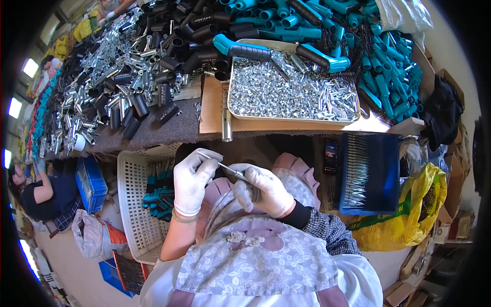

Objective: Assembling plastic and metal components of a handheld tool at a factory workbench.

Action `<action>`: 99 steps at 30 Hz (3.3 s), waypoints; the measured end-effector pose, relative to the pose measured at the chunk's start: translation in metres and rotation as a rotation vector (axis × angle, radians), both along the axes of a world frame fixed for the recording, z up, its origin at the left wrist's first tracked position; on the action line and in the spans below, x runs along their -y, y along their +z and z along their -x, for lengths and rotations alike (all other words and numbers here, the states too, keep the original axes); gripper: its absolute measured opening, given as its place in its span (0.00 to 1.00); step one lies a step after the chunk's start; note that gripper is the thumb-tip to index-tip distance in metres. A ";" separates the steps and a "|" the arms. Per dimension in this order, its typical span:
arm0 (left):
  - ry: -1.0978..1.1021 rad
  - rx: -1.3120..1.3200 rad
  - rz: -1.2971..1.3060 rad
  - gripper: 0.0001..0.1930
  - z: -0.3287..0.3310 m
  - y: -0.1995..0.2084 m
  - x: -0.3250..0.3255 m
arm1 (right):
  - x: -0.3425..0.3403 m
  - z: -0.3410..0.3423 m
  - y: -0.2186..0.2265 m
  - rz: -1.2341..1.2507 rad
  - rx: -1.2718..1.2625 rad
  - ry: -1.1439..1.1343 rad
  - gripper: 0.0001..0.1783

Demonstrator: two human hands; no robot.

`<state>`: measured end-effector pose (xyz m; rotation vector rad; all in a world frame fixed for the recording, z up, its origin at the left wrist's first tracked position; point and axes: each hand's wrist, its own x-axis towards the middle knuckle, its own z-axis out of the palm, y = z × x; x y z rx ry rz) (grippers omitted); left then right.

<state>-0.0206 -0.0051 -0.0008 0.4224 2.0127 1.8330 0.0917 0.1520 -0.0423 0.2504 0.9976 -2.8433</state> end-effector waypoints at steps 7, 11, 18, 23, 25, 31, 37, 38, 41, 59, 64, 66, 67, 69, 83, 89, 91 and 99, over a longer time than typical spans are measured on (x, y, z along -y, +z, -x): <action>-0.050 -0.083 -0.011 0.05 -0.004 -0.003 -0.004 | -0.011 -0.005 0.012 -0.248 0.027 0.198 0.21; -0.122 -0.080 -0.006 0.06 -0.003 -0.001 -0.005 | -0.010 -0.005 0.002 -0.424 -0.016 0.101 0.19; -0.199 -0.583 0.267 0.10 0.050 0.010 0.002 | -0.008 -0.005 0.003 -0.213 0.054 0.091 0.21; -0.028 -1.001 0.555 0.06 0.130 -0.019 -0.006 | -0.004 -0.003 0.000 -0.182 0.044 0.098 0.21; -0.099 -1.036 0.654 0.06 0.143 -0.024 -0.014 | -0.005 -0.005 0.000 -0.192 0.058 0.091 0.21; -0.221 -1.043 0.853 0.07 0.152 -0.006 -0.022 | -0.011 -0.006 0.004 -0.272 0.040 0.088 0.23; -0.408 -1.003 1.038 0.08 0.161 0.010 -0.031 | -0.008 -0.002 0.015 -0.294 -0.017 0.114 0.23; -0.430 -0.978 1.040 0.09 0.162 0.013 -0.033 | -0.008 -0.002 0.015 -0.292 -0.020 0.110 0.23; -0.445 -0.875 1.144 0.11 0.166 0.015 -0.036 | -0.007 0.001 0.013 -0.300 -0.078 0.143 0.26; -0.381 -0.087 0.362 0.06 0.010 0.010 -0.015 | -0.001 0.007 0.005 -0.608 -0.109 -0.146 0.24; -0.380 -0.141 0.336 0.07 0.007 0.000 -0.017 | 0.001 0.005 0.003 -0.725 -0.099 -0.207 0.23; -0.361 -0.137 0.339 0.07 0.007 -0.004 -0.019 | 0.000 0.003 0.008 -0.791 -0.048 -0.179 0.23; -0.349 -0.110 0.324 0.07 0.008 -0.006 -0.019 | 0.000 0.003 0.007 -0.791 -0.049 -0.178 0.23; -0.336 -0.080 0.311 0.08 0.008 -0.010 -0.020 | 0.003 0.005 0.002 -0.935 -0.096 -0.271 0.23; -0.109 -0.152 0.222 0.10 0.128 0.070 0.000 | 0.003 0.165 0.054 -1.341 -0.652 -0.553 0.24; -0.107 0.048 0.109 0.07 0.196 0.062 0.005 | 0.001 0.235 0.071 -1.565 -0.579 -0.372 0.21; -0.166 0.160 -0.010 0.08 0.203 0.050 0.007 | -0.003 0.245 0.066 -1.578 -0.605 -0.330 0.19; -0.153 0.221 0.020 0.08 0.206 0.029 0.003 | -0.007 0.246 0.047 -1.700 -0.599 -0.276 0.15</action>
